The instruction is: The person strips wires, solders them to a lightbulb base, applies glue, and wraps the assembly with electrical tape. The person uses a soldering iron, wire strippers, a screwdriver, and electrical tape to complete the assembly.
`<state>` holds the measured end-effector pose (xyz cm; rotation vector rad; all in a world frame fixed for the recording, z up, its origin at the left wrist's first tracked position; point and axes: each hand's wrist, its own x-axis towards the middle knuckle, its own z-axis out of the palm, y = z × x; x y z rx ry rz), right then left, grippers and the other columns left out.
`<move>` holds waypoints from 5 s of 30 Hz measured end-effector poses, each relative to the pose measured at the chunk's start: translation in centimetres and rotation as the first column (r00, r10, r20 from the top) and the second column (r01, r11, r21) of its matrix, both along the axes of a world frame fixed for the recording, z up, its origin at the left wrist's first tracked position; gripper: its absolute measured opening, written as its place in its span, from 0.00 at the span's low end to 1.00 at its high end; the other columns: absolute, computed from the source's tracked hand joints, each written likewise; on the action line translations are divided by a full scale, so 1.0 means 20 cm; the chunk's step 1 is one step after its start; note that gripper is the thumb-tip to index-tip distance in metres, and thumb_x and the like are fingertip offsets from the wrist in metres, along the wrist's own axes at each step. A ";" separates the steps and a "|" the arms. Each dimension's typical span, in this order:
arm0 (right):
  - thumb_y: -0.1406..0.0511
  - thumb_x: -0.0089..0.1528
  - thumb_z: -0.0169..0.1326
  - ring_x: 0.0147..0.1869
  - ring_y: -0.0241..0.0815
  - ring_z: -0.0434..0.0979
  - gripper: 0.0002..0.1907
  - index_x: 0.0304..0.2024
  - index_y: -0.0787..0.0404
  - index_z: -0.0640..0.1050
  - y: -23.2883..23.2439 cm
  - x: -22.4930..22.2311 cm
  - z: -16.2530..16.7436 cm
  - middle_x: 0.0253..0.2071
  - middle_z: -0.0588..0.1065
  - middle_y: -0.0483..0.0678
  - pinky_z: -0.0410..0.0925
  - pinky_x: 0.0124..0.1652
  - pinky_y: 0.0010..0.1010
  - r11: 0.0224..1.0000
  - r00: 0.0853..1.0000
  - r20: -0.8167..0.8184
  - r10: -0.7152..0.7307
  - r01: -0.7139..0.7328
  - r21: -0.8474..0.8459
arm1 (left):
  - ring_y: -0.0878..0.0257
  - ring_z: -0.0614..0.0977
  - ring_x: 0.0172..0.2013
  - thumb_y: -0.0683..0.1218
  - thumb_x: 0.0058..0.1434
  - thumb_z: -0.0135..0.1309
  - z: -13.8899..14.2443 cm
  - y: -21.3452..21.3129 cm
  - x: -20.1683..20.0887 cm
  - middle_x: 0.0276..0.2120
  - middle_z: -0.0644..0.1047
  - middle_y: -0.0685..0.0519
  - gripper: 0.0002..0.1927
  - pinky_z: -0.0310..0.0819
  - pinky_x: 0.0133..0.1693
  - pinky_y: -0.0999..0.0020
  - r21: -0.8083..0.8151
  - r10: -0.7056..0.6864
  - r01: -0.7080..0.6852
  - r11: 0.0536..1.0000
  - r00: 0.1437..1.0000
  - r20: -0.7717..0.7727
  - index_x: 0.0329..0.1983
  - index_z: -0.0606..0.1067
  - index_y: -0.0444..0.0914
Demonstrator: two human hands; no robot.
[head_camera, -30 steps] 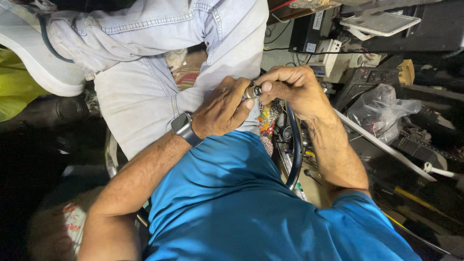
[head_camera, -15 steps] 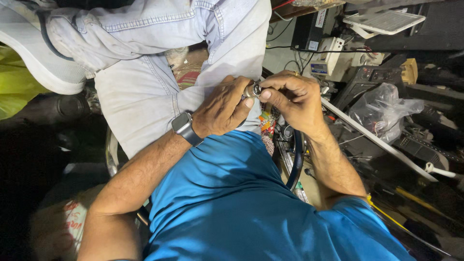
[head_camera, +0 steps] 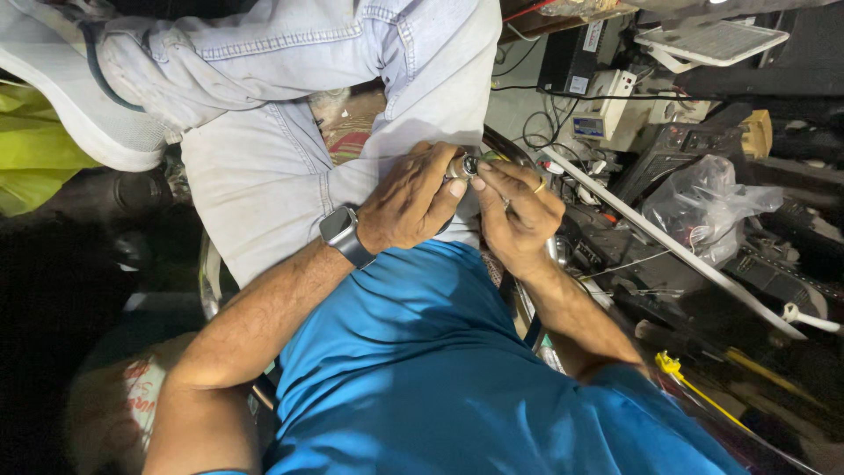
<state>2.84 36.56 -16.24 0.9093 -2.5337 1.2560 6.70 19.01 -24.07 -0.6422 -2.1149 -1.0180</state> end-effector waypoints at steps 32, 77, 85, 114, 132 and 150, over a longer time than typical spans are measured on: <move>0.75 0.58 0.69 0.46 0.42 0.80 0.10 0.42 0.65 0.84 0.03 -0.21 0.14 0.43 0.79 0.48 0.72 0.46 0.32 0.952 0.947 0.141 0.290 -0.300 0.057 | 0.44 0.75 0.41 0.39 0.74 0.47 0.04 -0.02 -0.02 0.45 0.74 0.35 0.13 0.68 0.46 0.50 0.278 -0.248 0.177 0.944 0.937 0.245 0.57 0.63 0.27; 0.77 0.61 0.63 0.44 0.33 0.76 0.10 0.45 0.69 0.79 0.03 0.09 0.10 0.46 0.76 0.50 0.70 0.44 0.22 0.980 0.927 0.374 -0.012 0.085 -0.179 | 0.41 0.78 0.46 0.43 0.71 0.49 0.12 0.07 0.07 0.46 0.75 0.36 0.19 0.74 0.49 0.51 0.365 -0.247 0.060 0.929 0.834 0.493 0.60 0.65 0.27; 0.76 0.62 0.65 0.44 0.37 0.76 0.09 0.44 0.67 0.80 -0.03 0.09 0.17 0.43 0.77 0.49 0.69 0.43 0.24 0.989 0.971 0.235 -0.042 0.074 -0.129 | 0.41 0.79 0.49 0.46 0.70 0.52 0.10 0.06 0.05 0.49 0.76 0.36 0.23 0.73 0.53 0.52 0.206 -0.115 0.026 0.978 0.895 0.431 0.61 0.63 0.27; 0.72 0.63 0.63 0.49 0.36 0.78 0.19 0.55 0.69 0.74 0.01 -0.01 -0.01 0.49 0.74 0.50 0.72 0.51 0.26 0.902 0.891 0.439 0.118 0.089 -0.423 | 0.41 0.78 0.38 0.43 0.70 0.49 0.20 -0.04 -0.03 0.40 0.75 0.37 0.18 0.74 0.43 0.52 0.385 -0.268 0.099 0.918 0.870 0.415 0.57 0.65 0.26; 0.70 0.69 0.63 0.44 0.40 0.77 0.07 0.43 0.69 0.79 -0.38 -0.98 1.06 0.41 0.78 0.52 0.71 0.47 0.27 0.949 0.894 -0.446 -0.038 -0.107 -0.296 | 0.60 0.81 0.36 0.58 0.84 0.38 1.52 -1.16 -0.71 0.39 0.77 0.48 0.22 0.78 0.41 0.65 0.298 0.328 -0.288 0.910 0.940 -0.093 0.54 0.61 0.32; 0.66 0.57 0.72 0.53 0.55 0.80 0.24 0.54 0.65 0.81 -1.21 -2.07 1.16 0.49 0.79 0.57 0.70 0.53 0.42 0.962 0.891 -0.388 0.235 -0.157 0.222 | 0.55 0.78 0.34 0.62 0.84 0.40 1.52 -1.45 -0.85 0.35 0.73 0.44 0.25 0.76 0.38 0.60 0.744 0.156 0.015 0.668 0.975 -0.160 0.56 0.63 0.34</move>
